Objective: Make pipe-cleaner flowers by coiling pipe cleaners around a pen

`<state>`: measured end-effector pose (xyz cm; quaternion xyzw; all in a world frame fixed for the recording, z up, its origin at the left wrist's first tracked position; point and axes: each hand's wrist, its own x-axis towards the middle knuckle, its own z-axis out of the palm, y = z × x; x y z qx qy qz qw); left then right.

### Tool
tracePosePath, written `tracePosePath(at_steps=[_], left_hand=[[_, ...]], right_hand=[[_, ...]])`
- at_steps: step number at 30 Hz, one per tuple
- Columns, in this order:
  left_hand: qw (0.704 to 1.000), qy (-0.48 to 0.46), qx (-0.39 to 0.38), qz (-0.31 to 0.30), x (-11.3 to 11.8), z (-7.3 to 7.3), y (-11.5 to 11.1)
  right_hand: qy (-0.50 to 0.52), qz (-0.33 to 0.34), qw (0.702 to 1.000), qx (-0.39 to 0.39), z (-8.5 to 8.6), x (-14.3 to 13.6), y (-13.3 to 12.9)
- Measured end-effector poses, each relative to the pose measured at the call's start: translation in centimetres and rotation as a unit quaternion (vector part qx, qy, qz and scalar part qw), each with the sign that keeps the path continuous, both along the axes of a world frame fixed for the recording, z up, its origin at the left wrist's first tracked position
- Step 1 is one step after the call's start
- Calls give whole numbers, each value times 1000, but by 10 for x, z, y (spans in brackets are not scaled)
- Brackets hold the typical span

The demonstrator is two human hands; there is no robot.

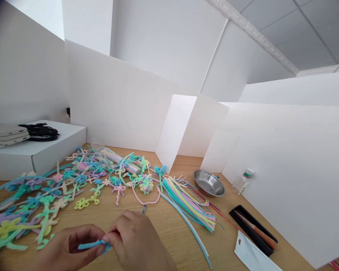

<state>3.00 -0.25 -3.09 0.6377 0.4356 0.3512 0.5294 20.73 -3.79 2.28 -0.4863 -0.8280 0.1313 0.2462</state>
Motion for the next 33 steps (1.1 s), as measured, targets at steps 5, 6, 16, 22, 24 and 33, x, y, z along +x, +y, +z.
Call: tracePosePath(at_steps=[5, 6, 16, 22, 24, 33], left_hand=[[977, 154, 146, 3, 1, 4, -6], [974, 162, 159, 9, 1, 4, -8], [998, -47, -42, -14, -4, 8, 5], [983, -131, -126, -22, -5, 3, 16], [981, -136, -137, -26, -5, 4, 14], [984, -112, -129, -51, -10, 18, 8]], right_hand=[[-14, -38, 999, -33, -8, -6, 0], [-4, -52, 998, -45, -9, -8, 1], [319, -100, 920, -202, -18, -10, 9], [275, -51, 952, -122, 1, 1, 4], [266, -48, 956, -118, 3, 2, 3], [217, -6, 972, -90, 5, 3, 2]])
